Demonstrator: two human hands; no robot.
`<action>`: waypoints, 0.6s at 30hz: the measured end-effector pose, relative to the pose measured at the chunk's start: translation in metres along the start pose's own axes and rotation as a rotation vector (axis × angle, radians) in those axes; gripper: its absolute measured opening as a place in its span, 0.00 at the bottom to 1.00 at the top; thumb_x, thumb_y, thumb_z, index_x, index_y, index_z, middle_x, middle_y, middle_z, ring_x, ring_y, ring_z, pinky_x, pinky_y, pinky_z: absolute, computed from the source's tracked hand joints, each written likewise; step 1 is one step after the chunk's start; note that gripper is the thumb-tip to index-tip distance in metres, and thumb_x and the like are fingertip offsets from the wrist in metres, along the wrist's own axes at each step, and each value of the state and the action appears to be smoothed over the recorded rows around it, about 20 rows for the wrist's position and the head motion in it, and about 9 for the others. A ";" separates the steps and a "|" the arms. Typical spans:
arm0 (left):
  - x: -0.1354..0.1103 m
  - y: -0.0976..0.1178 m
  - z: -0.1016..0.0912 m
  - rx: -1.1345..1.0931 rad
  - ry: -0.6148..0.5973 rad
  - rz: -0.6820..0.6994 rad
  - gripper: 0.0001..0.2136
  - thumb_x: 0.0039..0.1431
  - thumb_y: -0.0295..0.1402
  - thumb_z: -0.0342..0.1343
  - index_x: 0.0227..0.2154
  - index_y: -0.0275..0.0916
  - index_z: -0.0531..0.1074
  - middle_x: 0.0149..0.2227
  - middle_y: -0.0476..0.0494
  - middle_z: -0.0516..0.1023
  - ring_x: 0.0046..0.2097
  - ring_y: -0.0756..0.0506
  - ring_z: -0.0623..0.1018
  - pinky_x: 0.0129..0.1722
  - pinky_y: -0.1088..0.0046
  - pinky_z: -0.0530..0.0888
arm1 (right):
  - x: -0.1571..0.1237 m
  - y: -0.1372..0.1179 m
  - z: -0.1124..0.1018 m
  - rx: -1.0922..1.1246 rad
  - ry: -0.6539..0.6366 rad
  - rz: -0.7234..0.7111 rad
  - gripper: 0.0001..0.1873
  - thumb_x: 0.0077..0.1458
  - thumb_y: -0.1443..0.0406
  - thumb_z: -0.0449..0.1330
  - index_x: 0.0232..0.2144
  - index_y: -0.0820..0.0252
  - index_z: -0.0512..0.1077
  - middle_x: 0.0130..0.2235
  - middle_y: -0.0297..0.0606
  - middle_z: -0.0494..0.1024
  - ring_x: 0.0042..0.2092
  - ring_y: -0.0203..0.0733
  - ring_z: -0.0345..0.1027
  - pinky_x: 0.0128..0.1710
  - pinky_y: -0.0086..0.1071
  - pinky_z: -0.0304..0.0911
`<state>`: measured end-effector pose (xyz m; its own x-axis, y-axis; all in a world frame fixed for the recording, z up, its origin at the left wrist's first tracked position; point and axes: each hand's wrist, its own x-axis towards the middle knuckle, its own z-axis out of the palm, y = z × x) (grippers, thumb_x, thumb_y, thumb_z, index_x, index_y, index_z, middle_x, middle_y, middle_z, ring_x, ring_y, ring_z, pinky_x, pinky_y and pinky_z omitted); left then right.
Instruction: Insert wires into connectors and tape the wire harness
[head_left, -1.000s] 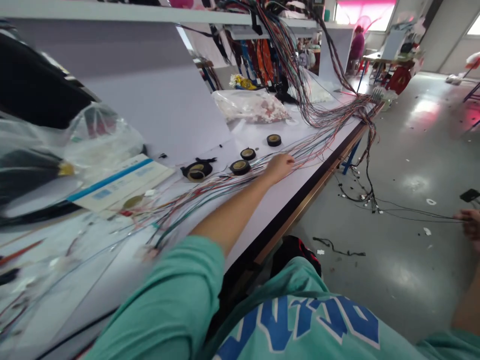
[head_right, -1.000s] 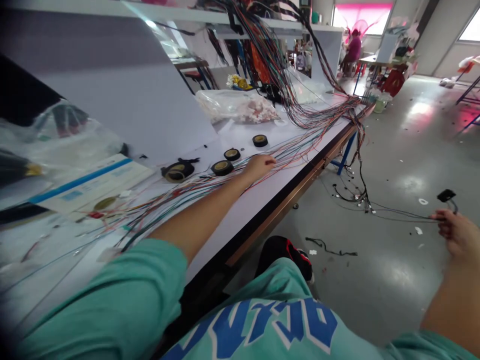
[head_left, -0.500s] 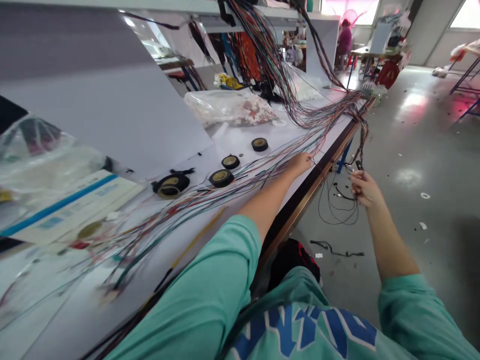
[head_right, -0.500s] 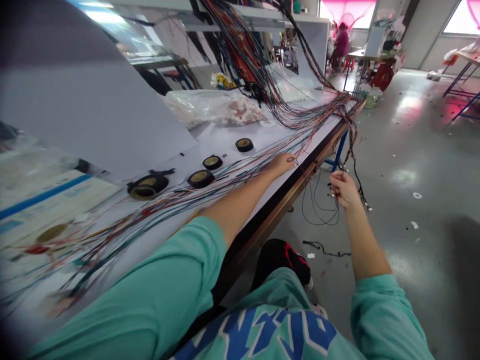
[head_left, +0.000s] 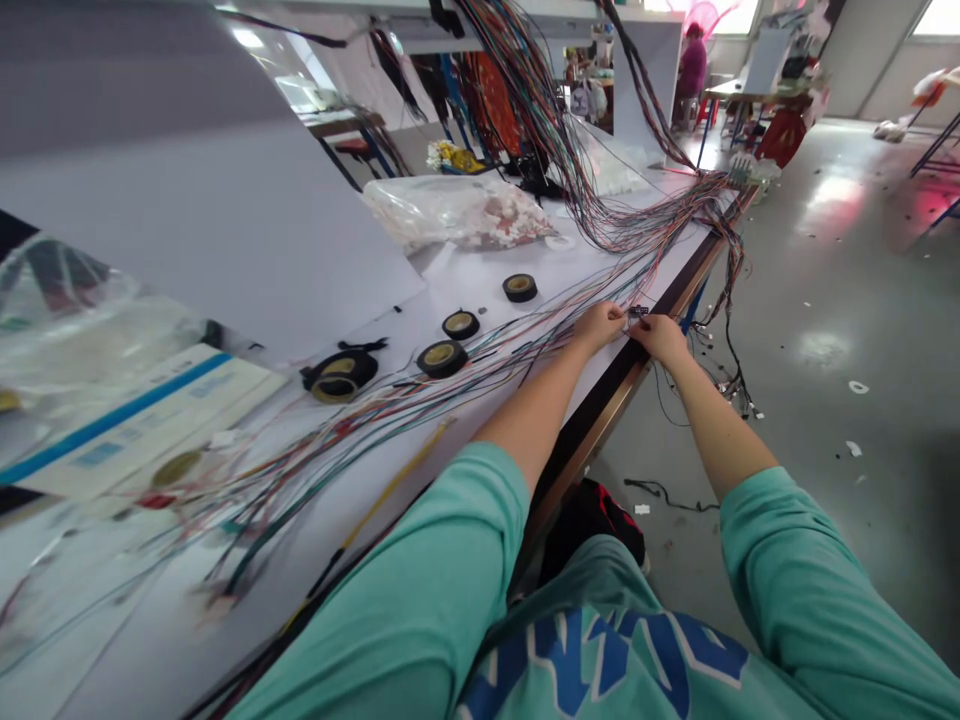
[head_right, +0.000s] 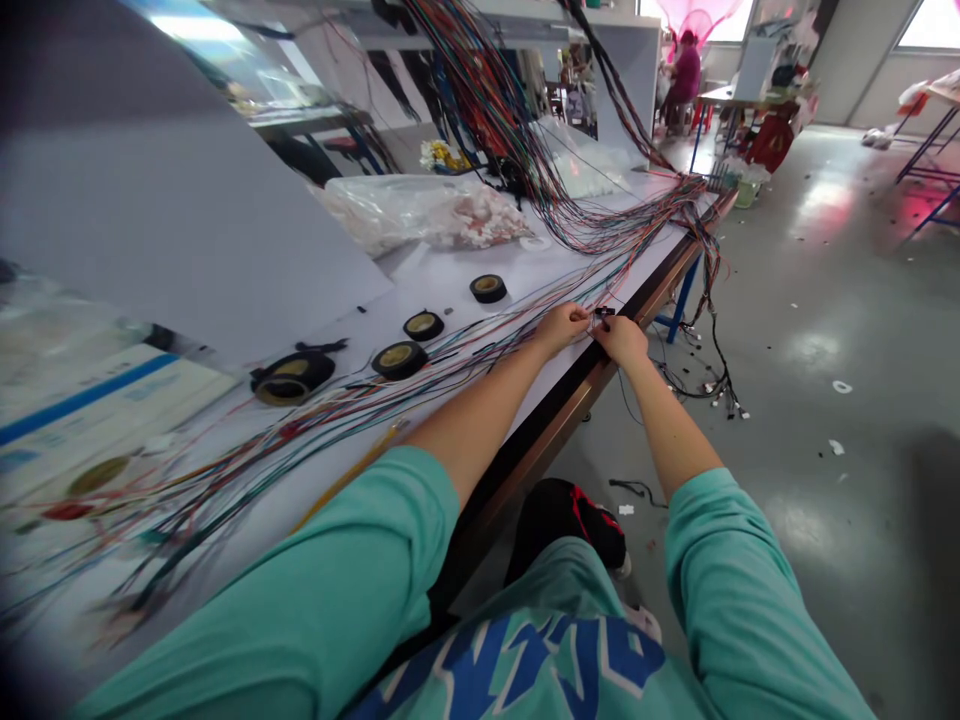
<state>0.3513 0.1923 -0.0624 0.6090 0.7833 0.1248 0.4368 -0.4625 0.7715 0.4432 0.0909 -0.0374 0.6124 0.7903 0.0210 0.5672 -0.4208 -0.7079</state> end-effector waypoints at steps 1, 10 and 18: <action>0.000 0.000 0.000 -0.001 0.006 0.000 0.06 0.51 0.30 0.55 0.32 0.36 0.73 0.32 0.47 0.77 0.34 0.48 0.74 0.38 0.73 0.68 | -0.001 0.001 0.000 0.009 -0.002 -0.005 0.09 0.43 0.62 0.58 0.16 0.59 0.64 0.21 0.33 0.66 0.31 0.37 0.62 0.31 0.28 0.54; -0.002 0.004 -0.002 0.009 -0.031 0.052 0.17 0.56 0.30 0.53 0.49 0.42 0.72 0.33 0.48 0.77 0.36 0.48 0.76 0.37 0.76 0.68 | -0.004 0.008 0.001 0.133 -0.020 -0.022 0.07 0.44 0.64 0.53 0.19 0.61 0.63 0.18 0.26 0.55 0.23 0.30 0.51 0.25 0.26 0.49; -0.002 0.013 -0.005 0.163 -0.011 -0.020 0.18 0.59 0.34 0.51 0.52 0.40 0.70 0.45 0.44 0.78 0.46 0.45 0.76 0.43 0.74 0.68 | -0.010 -0.004 0.008 -0.118 0.038 0.046 0.07 0.48 0.63 0.55 0.25 0.59 0.71 0.29 0.38 0.73 0.35 0.41 0.67 0.33 0.30 0.58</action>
<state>0.3520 0.1871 -0.0496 0.6059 0.7888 0.1030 0.5501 -0.5090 0.6621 0.4305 0.0878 -0.0405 0.6585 0.7523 0.0190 0.5977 -0.5075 -0.6207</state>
